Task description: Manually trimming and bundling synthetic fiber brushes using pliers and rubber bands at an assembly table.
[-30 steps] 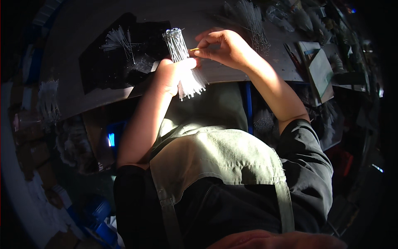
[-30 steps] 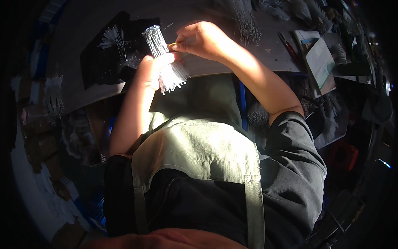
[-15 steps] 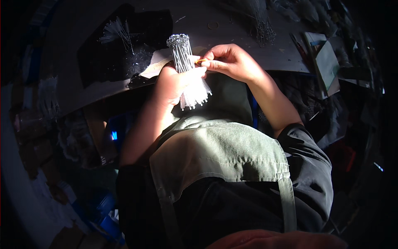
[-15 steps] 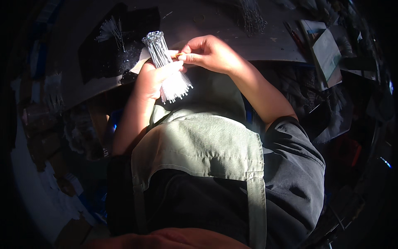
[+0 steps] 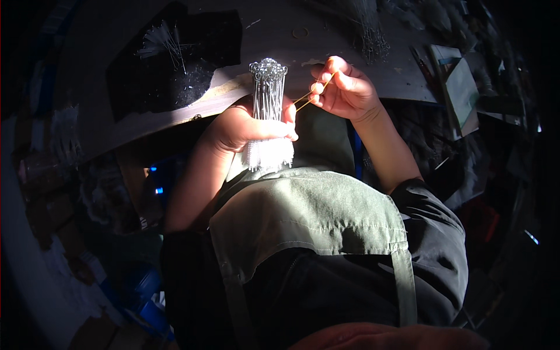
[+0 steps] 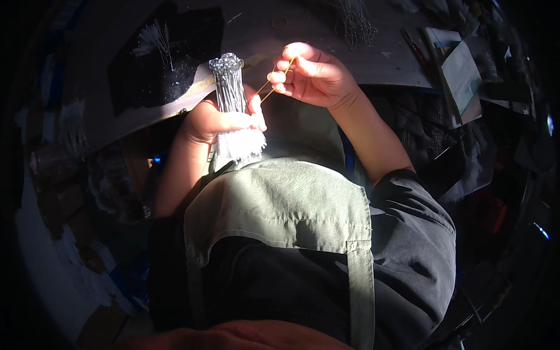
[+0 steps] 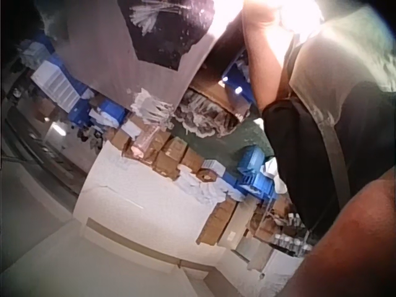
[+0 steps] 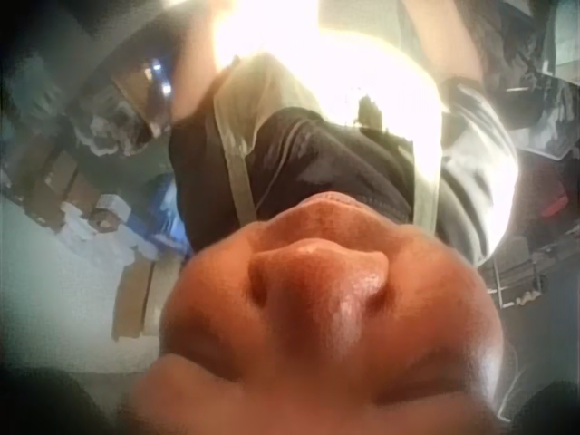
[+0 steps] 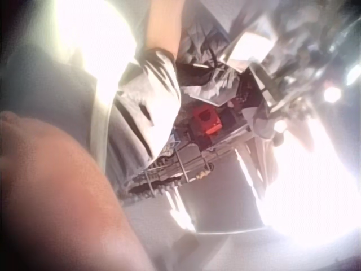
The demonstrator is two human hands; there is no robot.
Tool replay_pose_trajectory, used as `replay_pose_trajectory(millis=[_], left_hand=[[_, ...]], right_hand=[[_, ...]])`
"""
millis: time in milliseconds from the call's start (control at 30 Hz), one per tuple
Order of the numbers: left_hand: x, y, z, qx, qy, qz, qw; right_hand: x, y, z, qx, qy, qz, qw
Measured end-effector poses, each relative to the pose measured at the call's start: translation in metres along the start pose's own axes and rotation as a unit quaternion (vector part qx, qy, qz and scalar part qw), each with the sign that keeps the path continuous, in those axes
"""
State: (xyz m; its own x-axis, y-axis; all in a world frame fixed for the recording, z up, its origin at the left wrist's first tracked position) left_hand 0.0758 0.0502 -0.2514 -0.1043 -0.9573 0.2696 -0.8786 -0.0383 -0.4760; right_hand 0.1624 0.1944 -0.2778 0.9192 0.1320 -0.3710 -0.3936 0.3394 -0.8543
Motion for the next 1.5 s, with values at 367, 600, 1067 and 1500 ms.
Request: replay_pose_trajectory(millis=[367,600,1067,1500], left_hand=[[0.005,-0.003,-0.002,-0.193,0.025,-0.03,0.98],[-0.014,-0.005,-0.004,-0.214,-0.114,0.053,0.969],[-0.022,0.01,-0.024,-0.071,-0.186,-0.226,0.954],[-0.016,0.0,-0.048,-0.79,-0.068,-0.277,0.543]], right_hand=[[-0.005,-0.005,0.004,0.265,0.02,-0.027,0.964],[-0.034,-0.081,0.008,0.808,-0.027,0.131,0.574],[-0.026,-0.04,0.011,0.334,0.175,-0.095,0.921],[-0.032,-0.041,0.007,0.721,0.075,-0.133,0.676]])
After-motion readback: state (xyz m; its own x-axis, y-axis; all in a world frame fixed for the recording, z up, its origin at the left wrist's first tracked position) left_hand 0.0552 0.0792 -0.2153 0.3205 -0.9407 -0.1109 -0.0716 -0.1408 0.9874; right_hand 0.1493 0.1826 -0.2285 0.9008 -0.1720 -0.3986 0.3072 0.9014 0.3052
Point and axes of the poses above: each hand's wrist, its own x-axis away from the middle knuckle, its own y-axis out of the back of the hand, z = x × y, the point moved 5 cm from there along -x, towards the middle knuckle, and after that the axes turned 8 degrees about z, right-handed, at the moved point
